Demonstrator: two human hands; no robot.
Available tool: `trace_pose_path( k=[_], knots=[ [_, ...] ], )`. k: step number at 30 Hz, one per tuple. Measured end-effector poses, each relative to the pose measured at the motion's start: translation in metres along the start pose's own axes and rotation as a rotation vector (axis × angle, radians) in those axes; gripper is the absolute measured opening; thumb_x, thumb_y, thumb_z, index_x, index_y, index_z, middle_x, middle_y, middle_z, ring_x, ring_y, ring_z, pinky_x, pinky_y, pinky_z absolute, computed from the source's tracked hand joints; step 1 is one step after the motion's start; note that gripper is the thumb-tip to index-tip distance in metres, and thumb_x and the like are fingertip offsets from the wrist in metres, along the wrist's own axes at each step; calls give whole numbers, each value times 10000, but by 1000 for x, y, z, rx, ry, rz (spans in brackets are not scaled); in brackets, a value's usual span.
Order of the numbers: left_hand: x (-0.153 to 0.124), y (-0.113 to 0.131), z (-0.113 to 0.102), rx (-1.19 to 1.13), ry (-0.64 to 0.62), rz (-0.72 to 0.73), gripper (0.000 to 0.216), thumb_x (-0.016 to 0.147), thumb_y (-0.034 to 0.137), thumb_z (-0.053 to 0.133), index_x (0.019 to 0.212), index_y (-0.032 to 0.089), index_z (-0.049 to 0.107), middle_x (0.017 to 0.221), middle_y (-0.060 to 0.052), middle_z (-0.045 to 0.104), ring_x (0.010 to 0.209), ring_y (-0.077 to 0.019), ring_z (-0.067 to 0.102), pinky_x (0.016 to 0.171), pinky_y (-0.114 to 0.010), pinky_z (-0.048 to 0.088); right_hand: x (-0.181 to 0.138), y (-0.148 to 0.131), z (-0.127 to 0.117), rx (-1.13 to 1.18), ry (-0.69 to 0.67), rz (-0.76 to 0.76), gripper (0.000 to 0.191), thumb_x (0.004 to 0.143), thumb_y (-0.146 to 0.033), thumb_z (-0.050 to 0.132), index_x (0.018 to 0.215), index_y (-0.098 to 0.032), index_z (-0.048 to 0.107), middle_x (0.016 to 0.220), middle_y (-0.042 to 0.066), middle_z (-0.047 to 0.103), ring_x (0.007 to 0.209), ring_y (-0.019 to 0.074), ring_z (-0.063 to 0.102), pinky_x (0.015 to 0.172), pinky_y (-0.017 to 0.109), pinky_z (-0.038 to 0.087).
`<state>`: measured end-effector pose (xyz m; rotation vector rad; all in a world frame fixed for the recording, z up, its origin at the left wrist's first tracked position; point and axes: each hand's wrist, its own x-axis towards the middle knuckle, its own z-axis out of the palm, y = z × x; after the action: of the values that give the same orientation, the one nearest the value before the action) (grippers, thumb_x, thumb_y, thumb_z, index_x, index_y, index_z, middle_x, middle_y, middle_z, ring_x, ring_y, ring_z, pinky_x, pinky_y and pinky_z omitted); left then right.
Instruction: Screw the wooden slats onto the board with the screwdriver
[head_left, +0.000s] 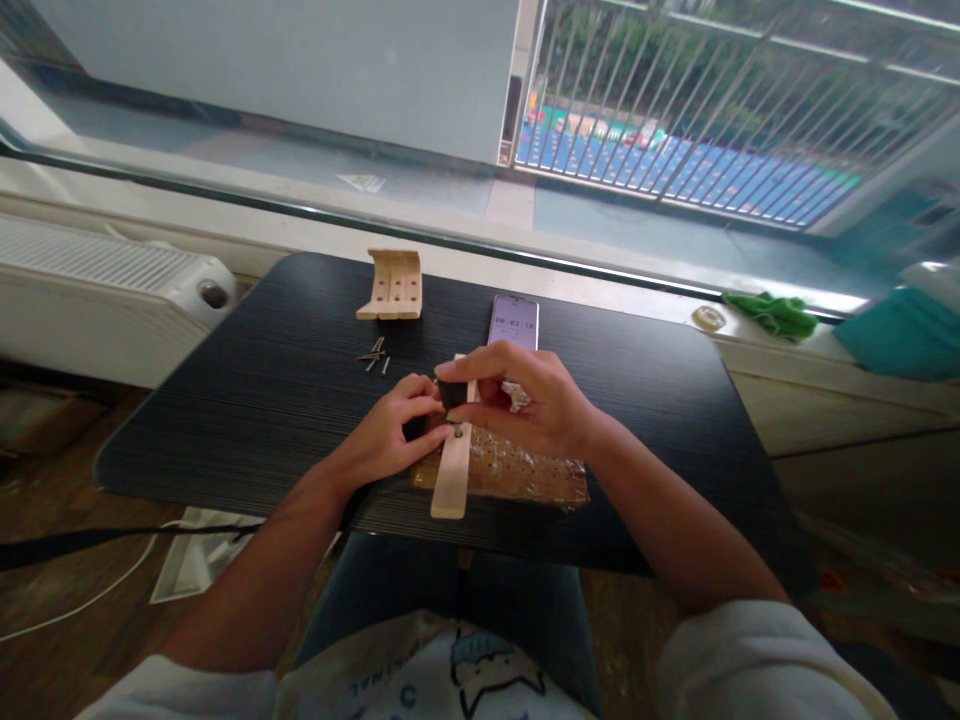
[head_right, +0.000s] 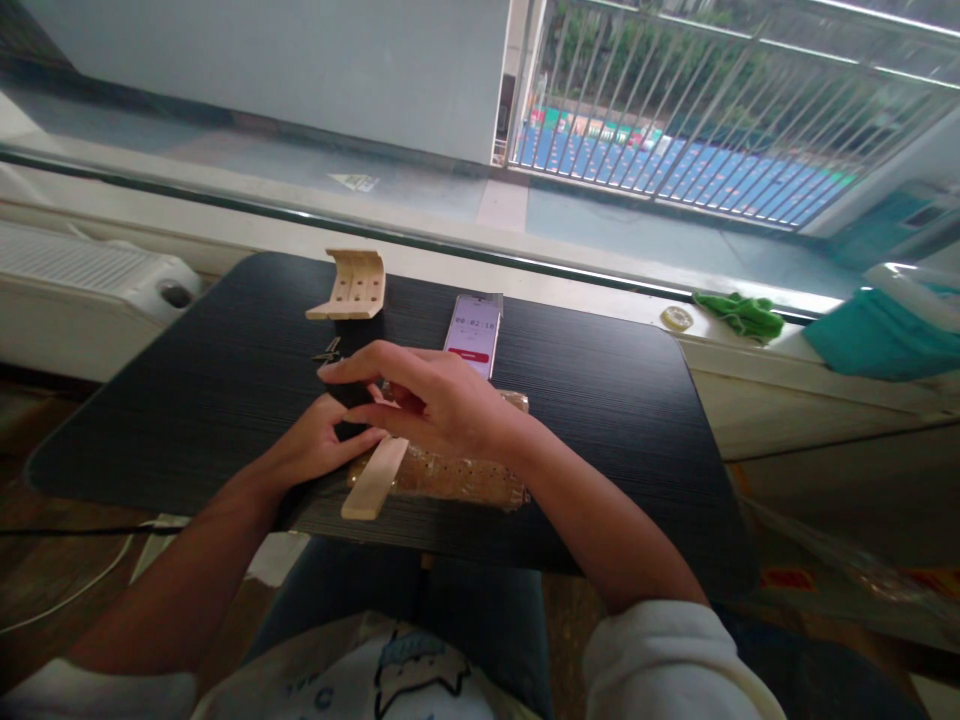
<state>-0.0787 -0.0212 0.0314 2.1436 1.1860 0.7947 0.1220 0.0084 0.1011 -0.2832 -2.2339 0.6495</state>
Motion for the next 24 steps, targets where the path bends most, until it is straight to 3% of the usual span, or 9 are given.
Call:
trace_pose_path(
  k=[8,24],
  knots=[
    [0,-2,1,-2,34,29,207,840,358,560,831,167,640,951,-69,616,910,-219,590,854,-371,495,1,1,2,-42,103,-85,241,865,-211,624,1089,-146,563,893,10,666,732,57,602,639,162,478],
    [-1,-6,4,26,60,62,202,841,349,563,897,178,654,940,-47,586,909,-217,569,811,-351,500,-2,4,5,-284,162,-108,209,860,-234,624,1033,-151,540,823,0,638,659,60,591,567,176,447]
  ],
)
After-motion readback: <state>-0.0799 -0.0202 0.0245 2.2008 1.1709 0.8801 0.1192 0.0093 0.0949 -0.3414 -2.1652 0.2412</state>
